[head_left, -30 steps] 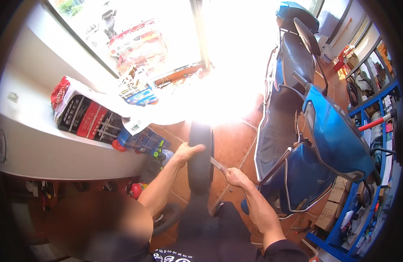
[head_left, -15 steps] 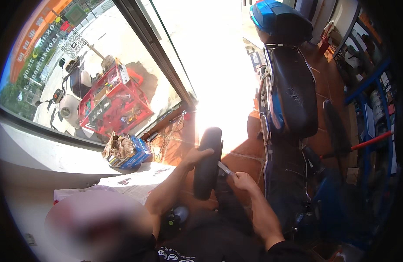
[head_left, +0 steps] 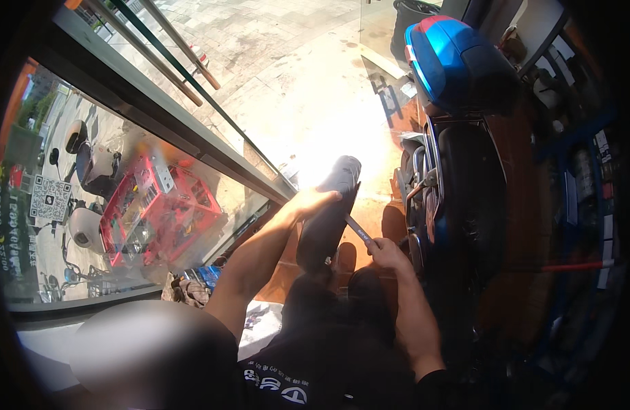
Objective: The person removes a tire from a scooter wheel using a tire changing tool, then installs a new tire onto the rim using tire levers and a rubber mallet. The person works in a workshop with tiled flooring and various tools visible.
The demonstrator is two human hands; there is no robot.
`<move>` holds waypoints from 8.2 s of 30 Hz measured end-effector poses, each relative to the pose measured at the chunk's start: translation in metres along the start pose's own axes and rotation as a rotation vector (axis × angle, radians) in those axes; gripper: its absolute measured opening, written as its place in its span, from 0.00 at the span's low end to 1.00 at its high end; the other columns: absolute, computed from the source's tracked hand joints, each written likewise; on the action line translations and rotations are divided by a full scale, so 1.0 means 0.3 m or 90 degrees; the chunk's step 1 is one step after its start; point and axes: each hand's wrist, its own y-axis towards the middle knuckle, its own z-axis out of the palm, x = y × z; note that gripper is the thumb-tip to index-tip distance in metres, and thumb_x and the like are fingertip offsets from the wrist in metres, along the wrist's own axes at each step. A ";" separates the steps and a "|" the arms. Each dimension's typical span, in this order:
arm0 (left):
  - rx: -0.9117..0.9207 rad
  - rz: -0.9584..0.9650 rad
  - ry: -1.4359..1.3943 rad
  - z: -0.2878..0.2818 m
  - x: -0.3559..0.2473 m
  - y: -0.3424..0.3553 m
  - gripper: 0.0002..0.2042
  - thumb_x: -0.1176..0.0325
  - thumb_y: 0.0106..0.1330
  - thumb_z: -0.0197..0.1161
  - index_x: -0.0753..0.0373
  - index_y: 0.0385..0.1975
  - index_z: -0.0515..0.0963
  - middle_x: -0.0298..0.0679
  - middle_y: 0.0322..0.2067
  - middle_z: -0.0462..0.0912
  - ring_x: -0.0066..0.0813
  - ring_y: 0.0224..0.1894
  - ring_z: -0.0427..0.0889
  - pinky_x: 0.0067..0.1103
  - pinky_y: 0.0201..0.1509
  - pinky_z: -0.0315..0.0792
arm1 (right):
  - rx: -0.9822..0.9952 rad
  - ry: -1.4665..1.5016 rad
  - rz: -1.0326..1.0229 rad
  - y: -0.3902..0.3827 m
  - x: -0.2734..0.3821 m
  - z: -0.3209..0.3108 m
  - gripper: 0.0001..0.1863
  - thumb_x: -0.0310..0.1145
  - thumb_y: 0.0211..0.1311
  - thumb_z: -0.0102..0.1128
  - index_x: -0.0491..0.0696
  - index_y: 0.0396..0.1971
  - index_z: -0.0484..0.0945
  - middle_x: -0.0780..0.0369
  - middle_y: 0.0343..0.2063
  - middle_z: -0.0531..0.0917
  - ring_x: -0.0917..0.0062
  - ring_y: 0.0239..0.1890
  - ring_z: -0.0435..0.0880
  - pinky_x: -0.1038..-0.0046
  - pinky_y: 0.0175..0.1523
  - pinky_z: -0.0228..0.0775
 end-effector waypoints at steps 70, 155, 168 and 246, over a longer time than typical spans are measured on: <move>-1.095 -0.473 -0.347 -3.613 0.593 2.909 0.43 0.56 0.41 0.76 0.74 0.55 0.63 0.55 0.47 0.76 0.45 0.50 0.77 0.30 0.55 0.70 | 0.770 -0.710 -0.220 5.215 2.465 1.122 0.15 0.35 0.56 0.50 0.44 0.39 0.79 0.46 0.36 0.80 0.53 0.44 0.78 0.61 0.50 0.70; -0.292 -0.696 -0.713 -3.762 0.451 3.241 0.19 0.50 0.62 0.62 0.60 0.41 0.78 0.39 0.34 0.81 0.33 0.30 0.78 0.30 0.28 0.74 | -0.028 0.065 0.198 4.718 2.331 1.208 0.27 0.30 0.62 0.45 0.44 0.62 0.56 0.44 0.42 0.79 0.49 0.42 0.79 0.58 0.45 0.71; -0.308 -0.833 -0.302 -3.838 0.382 3.328 0.25 0.52 0.53 0.72 0.62 0.41 0.71 0.40 0.24 0.71 0.27 0.13 0.64 0.21 0.12 0.59 | -0.353 0.348 0.400 4.744 2.519 1.358 0.24 0.22 0.56 0.48 0.48 0.54 0.62 0.50 0.48 0.77 0.62 0.50 0.78 0.67 0.51 0.69; 0.178 -0.231 0.720 -3.972 0.464 3.311 0.14 0.51 0.59 0.63 0.50 0.21 0.69 0.23 0.10 0.62 0.13 0.07 0.57 0.11 0.06 0.48 | -0.771 0.410 1.485 2.726 1.108 3.921 0.20 0.26 0.54 0.48 0.47 0.49 0.74 0.57 0.27 0.81 0.70 0.27 0.79 0.69 0.30 0.71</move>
